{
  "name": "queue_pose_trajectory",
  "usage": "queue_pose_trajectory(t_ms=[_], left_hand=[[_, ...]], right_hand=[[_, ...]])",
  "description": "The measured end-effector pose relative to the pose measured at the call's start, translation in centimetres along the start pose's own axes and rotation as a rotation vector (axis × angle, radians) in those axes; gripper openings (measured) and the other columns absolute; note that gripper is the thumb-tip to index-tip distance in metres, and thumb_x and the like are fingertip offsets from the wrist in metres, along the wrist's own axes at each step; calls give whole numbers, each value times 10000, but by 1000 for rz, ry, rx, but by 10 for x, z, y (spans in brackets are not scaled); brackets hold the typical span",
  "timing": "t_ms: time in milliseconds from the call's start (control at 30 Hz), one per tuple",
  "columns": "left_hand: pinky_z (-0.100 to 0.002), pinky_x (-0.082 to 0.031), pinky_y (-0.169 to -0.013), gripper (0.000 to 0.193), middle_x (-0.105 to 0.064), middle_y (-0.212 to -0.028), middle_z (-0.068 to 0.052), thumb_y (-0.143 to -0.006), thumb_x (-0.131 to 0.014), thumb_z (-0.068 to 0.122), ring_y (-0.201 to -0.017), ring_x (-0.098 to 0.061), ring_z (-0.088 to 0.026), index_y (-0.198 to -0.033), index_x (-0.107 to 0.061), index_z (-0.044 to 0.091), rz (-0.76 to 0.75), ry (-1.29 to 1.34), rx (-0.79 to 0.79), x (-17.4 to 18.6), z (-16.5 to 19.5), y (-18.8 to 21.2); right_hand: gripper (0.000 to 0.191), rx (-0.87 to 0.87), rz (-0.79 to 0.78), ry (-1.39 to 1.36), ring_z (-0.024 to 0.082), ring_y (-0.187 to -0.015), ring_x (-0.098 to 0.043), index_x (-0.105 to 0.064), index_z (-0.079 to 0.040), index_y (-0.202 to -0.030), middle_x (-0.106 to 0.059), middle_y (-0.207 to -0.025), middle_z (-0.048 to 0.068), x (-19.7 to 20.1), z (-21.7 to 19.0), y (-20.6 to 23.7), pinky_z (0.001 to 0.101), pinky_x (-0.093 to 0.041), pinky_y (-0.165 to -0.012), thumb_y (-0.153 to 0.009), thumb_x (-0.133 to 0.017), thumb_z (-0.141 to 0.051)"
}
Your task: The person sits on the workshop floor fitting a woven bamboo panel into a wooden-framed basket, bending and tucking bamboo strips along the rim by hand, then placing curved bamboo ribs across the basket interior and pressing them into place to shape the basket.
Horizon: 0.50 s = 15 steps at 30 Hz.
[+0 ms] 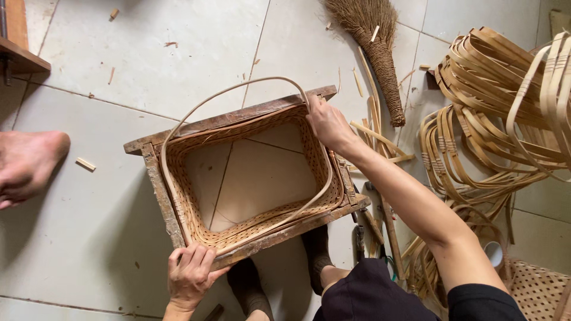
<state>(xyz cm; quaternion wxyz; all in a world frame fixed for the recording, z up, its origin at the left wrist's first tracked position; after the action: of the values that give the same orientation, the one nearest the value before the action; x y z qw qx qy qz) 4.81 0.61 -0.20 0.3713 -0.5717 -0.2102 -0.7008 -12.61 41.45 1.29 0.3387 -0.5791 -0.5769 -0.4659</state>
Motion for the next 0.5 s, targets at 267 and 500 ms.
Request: queue_pose_trajectory(t_ms=[267,500], left_hand=[[-436,-401,-968,548,-664,-944,9,-628,-791,541,-1022,-617,-175,-987,-714,134,-5,-1,6,2,1,0],[-431,-399,-965,561,-672,-950,6,-604,-805,549,-1023,-618,-182,-972,-703,139,-6,-25,-2,3,1,-2]], right_hand=[[185,-167,-137,27,306,-672,-653,-467,33,-1059,-624,-922,218,-26,29,45,411,-591,-531,-1064,-550,-131],[360,-55,-2,47,303,-777,-647,-465,23,-1223,-619,-1008,211,-3,21,74,409,-581,-616,-996,-659,-178]])
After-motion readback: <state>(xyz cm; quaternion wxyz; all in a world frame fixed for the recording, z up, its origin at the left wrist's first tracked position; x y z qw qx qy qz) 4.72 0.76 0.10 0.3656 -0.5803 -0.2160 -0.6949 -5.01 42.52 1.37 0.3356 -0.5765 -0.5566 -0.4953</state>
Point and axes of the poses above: each hand's wrist, its own y-axis away from the middle knuckle, its own x-axis out of the back of the hand, z = x × y, the point moved 9 cm from there along -y, towards the middle knuckle
